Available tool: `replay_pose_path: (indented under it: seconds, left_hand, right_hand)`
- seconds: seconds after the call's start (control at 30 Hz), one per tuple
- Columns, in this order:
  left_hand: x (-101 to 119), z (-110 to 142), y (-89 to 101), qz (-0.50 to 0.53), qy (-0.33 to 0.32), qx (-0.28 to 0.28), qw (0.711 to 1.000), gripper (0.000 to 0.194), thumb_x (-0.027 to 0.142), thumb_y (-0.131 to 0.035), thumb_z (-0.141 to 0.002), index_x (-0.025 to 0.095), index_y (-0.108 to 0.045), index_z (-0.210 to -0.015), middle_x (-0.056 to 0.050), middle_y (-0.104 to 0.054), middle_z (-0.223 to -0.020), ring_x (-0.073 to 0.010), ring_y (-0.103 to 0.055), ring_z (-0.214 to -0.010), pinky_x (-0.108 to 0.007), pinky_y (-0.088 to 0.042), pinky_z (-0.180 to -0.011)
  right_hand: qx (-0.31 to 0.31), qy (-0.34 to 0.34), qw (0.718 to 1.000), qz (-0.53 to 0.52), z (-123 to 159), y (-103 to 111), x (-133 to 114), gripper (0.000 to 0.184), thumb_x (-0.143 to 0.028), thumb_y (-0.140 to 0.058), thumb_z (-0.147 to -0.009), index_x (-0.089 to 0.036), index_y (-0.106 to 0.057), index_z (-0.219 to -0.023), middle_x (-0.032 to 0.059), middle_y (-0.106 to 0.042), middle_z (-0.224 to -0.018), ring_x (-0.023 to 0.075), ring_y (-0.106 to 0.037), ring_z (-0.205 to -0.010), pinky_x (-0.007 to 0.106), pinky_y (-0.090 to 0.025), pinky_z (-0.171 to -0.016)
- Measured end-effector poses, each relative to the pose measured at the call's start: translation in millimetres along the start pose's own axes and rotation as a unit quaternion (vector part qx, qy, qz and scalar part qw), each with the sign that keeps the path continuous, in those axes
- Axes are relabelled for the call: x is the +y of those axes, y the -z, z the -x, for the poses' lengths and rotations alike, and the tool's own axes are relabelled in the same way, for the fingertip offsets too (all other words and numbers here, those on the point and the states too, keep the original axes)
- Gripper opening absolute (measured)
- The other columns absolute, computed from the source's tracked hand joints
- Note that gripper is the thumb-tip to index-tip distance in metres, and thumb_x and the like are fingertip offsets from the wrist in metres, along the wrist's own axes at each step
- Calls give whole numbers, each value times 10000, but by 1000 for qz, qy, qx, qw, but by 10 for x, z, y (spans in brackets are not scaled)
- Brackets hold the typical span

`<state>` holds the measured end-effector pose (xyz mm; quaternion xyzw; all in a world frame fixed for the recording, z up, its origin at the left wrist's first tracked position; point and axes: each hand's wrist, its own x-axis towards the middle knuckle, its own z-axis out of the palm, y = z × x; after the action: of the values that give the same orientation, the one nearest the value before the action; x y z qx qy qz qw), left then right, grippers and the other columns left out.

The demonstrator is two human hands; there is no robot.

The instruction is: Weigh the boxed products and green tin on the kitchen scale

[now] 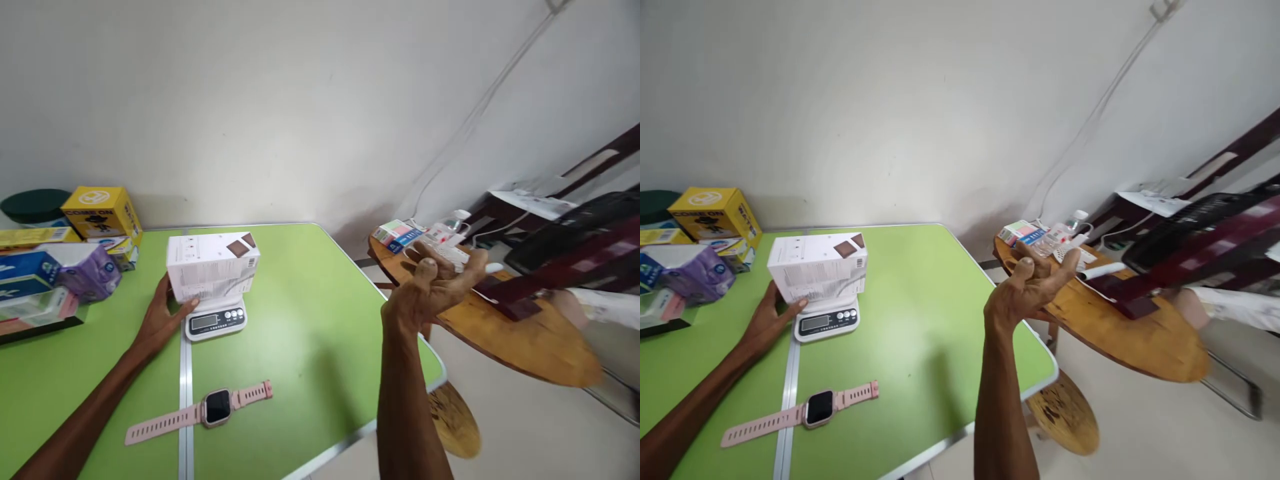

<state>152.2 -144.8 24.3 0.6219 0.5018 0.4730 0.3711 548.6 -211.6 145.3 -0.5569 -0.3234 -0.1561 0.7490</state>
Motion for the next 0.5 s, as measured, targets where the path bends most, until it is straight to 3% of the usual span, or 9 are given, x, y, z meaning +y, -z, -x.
replay_pose_path:
  seconds: [0.1,0.17,0.2,0.33,0.5]
  left_hand:
    - [40,49,-26,24,6,9,1000,780,576,-782,-770,298,-510,-1446,-117,-645,-1418,-394,-613,-1298,-667,-452,-1134]
    - [47,72,-34,45,7,5,999,817,553,-770,-795,238,-466,-1485,-145,-617,-1454,-368,-582,-1351,-613,-444,-1160]
    - [39,75,-35,56,7,3,998,826,543,-764,-808,227,-445,-1501,-156,-608,-1464,-356,-575,-1363,-583,-449,-1162]
    - [-25,71,-26,65,21,-8,998,880,524,-733,-858,245,-321,-1583,-158,-561,-1518,-322,-552,-1397,-523,-435,-1182]
    - [-95,65,-25,72,31,-16,997,939,560,-738,-844,224,-293,-1600,-170,-547,-1529,-333,-536,-1409,-509,-419,-1189]
  right_hand:
    - [-191,-51,980,-35,486,-158,-143,495,-393,-531,-989,-206,-522,-1447,111,-752,-1119,280,-717,-1010,483,-583,-869]
    - [-334,-130,931,-69,945,-276,-120,551,-492,-570,-978,-229,-524,-1460,131,-746,-1210,304,-715,-1078,498,-593,-868]
    - [-377,-166,908,-72,1160,-343,-78,594,-543,-573,-968,-237,-518,-1474,148,-724,-1283,320,-702,-1132,520,-588,-899]
    - [-415,-261,869,-68,1666,-585,103,772,-694,-522,-929,-217,-486,-1534,171,-610,-1473,369,-577,-1363,608,-450,-1130]
    - [-428,-270,860,-70,1703,-624,11,795,-701,-472,-945,-169,-506,-1535,140,-567,-1527,329,-461,-1476,519,-338,-1247]
